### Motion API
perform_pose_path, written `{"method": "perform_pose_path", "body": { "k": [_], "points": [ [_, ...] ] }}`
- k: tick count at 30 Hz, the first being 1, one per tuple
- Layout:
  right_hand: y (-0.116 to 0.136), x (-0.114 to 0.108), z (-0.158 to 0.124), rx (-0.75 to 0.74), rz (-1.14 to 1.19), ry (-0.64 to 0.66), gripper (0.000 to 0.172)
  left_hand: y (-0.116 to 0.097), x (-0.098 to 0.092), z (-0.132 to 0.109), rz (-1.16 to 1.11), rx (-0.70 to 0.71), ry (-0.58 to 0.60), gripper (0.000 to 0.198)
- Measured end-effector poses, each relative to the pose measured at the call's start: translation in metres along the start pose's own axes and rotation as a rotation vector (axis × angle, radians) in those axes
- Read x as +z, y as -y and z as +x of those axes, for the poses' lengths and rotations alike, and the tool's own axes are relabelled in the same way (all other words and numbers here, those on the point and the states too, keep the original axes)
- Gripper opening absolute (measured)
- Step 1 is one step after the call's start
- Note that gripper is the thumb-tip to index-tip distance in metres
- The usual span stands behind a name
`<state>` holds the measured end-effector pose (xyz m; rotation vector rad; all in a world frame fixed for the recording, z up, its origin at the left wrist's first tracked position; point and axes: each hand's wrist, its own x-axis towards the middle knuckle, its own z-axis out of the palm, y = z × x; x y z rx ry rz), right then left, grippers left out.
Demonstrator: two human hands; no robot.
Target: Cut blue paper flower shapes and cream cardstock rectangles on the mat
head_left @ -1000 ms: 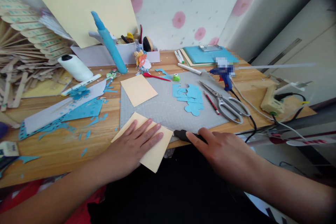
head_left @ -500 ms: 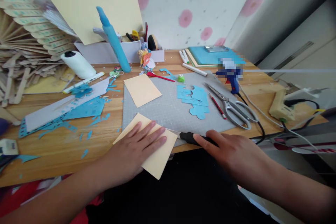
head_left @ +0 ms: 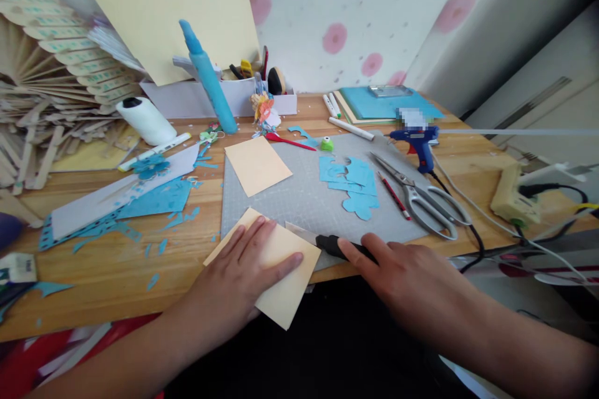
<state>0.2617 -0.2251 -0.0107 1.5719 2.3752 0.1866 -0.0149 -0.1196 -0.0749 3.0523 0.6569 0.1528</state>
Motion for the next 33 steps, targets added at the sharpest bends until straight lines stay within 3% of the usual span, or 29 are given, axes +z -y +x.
{"method": "perform_pose_path", "body": {
  "k": [7, 15, 22, 28, 33],
  "points": [
    [-0.018, 0.005, -0.006, -0.035, 0.102, -0.099, 0.073, 0.001, -0.005, 0.001, -0.018, 0.008, 0.011, 0.092],
    [-0.018, 0.02, -0.029, -0.065, 0.224, -0.112, 0.073, 0.004, -0.001, 0.0, 0.017, 0.037, -0.049, 0.122],
    [-0.013, 0.011, -0.01, -0.08, 0.122, -0.058, 0.074, 0.002, -0.005, 0.001, 0.013, 0.025, -0.018, 0.095],
    [-0.014, 0.0, -0.004, -0.084, 0.054, -0.047, 0.076, 0.003, -0.005, 0.0, -0.007, 0.016, 0.009, 0.089],
    [-0.036, 0.009, -0.002, -0.228, 0.068, -0.116, 0.068, 0.008, -0.003, -0.001, -0.076, 0.05, 0.004, 0.115]
  ]
}}
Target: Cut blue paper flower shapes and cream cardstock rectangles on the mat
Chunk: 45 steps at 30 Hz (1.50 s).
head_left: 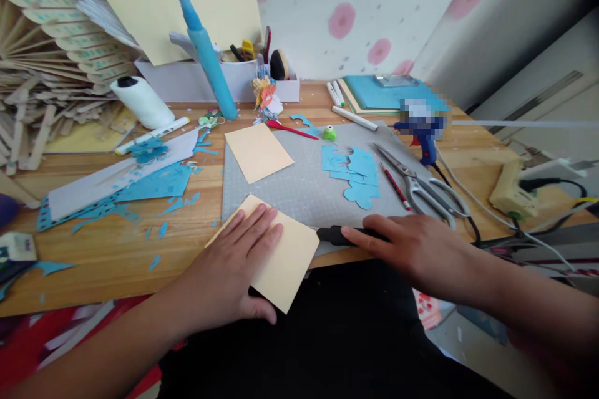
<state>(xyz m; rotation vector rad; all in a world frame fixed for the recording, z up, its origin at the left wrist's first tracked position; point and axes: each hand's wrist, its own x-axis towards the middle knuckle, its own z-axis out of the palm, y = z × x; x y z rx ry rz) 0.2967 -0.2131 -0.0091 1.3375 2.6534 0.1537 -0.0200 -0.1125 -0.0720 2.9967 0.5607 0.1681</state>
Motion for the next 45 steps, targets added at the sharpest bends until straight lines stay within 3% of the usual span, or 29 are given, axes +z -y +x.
{"method": "perform_pose_path", "body": {
  "k": [5, 10, 15, 19, 26, 34, 39, 45],
  "points": [
    [-0.012, 0.001, -0.004, 0.035, 0.138, 0.015, 0.055, 0.0, 0.0, -0.001, -0.006, -0.041, 0.009, 0.106],
    [-0.016, -0.018, -0.006, 0.042, 0.339, 0.025, 0.046, 0.0, 0.0, 0.0, -0.014, -0.005, 0.007, 0.123],
    [-0.02, -0.024, -0.007, 0.037, 0.359, 0.031, 0.045, 0.002, -0.003, 0.001, -0.036, -0.043, -0.012, 0.072],
    [-0.02, -0.017, -0.007, 0.019, 0.239, 0.011, 0.045, 0.005, -0.005, -0.001, -0.149, -0.075, -0.043, 0.063],
    [-0.02, -0.012, -0.011, -0.012, 0.169, -0.01, 0.051, 0.006, -0.01, -0.001, -0.197, -0.093, -0.026, 0.061],
    [-0.021, 0.002, 0.0, -0.009, 0.209, -0.035, 0.049, 0.0, -0.021, 0.0, -0.313, -0.24, -0.102, 0.055],
    [-0.01, 0.006, 0.016, 0.037, 0.081, -0.025, 0.058, 0.004, -0.015, 0.0, -0.261, -0.172, -0.056, 0.055],
    [0.005, 0.002, 0.025, 0.076, 0.022, 0.03, 0.066, 0.003, -0.005, 0.001, -0.098, -0.09, -0.015, 0.072]
  ]
}}
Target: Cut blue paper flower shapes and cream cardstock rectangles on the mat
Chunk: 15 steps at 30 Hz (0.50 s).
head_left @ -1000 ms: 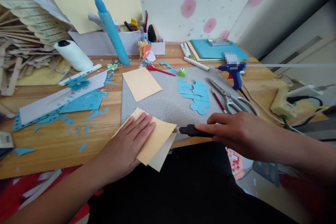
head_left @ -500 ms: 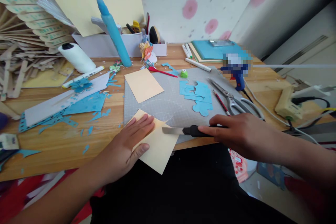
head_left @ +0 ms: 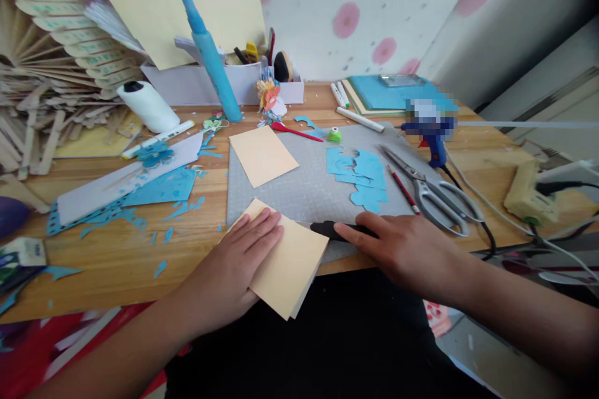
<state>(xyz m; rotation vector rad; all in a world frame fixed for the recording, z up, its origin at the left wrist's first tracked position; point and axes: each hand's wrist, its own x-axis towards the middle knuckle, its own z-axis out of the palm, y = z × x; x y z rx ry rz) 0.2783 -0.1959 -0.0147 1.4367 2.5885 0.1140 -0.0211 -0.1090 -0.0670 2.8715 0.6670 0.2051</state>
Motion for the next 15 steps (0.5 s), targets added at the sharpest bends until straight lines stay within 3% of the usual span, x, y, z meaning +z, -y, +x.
{"method": "perform_pose_path", "body": {
  "k": [7, 15],
  "points": [
    [0.013, 0.002, 0.0, 0.053, -0.03, 0.019, 0.069, -0.005, -0.001, 0.0, 0.13, 0.055, 0.007, 0.069],
    [0.026, 0.001, 0.003, 0.085, -0.051, -0.014, 0.069, -0.005, 0.001, 0.0, 0.13, 0.053, 0.006, 0.071]
  ]
}}
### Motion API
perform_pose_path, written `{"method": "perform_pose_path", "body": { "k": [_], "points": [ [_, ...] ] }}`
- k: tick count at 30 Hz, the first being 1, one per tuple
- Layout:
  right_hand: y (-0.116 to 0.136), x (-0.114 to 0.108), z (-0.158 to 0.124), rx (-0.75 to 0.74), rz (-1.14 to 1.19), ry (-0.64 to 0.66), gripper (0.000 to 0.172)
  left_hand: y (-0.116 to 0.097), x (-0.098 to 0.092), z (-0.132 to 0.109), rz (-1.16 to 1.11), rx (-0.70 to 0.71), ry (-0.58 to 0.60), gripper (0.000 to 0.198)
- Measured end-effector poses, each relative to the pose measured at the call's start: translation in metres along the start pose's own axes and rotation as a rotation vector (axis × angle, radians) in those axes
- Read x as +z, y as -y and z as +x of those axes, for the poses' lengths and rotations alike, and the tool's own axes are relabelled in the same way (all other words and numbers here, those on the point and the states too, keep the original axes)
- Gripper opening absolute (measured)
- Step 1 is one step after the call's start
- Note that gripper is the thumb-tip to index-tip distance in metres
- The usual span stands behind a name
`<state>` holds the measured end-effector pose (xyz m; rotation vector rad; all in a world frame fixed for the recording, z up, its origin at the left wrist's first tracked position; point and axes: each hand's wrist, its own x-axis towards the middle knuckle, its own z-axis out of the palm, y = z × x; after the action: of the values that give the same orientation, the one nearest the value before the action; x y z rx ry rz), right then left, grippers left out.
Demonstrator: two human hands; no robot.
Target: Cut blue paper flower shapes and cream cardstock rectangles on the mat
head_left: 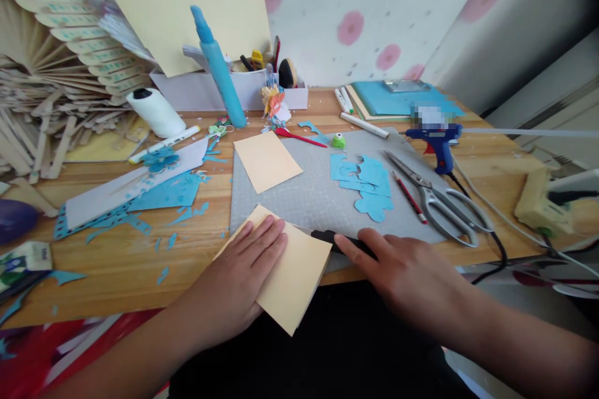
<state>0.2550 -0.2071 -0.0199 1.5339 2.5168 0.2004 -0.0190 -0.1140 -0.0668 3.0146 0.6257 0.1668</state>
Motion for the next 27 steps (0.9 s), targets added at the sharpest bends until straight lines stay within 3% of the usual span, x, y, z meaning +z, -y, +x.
{"method": "perform_pose_path", "body": {
  "k": [12, 19, 27],
  "points": [
    [0.0, 0.004, 0.001, 0.034, 0.032, 0.01, 0.069, 0.008, 0.001, -0.003, -0.203, -0.061, -0.01, 0.07],
    [0.002, 0.002, 0.004, 0.013, 0.034, 0.016, 0.07, 0.008, 0.001, -0.003, -0.186, -0.045, -0.013, 0.073],
    [0.009, -0.01, 0.014, 0.052, -0.019, 0.113, 0.07, 0.006, 0.005, -0.003, -0.113, -0.026, -0.033, 0.077]
  ]
}}
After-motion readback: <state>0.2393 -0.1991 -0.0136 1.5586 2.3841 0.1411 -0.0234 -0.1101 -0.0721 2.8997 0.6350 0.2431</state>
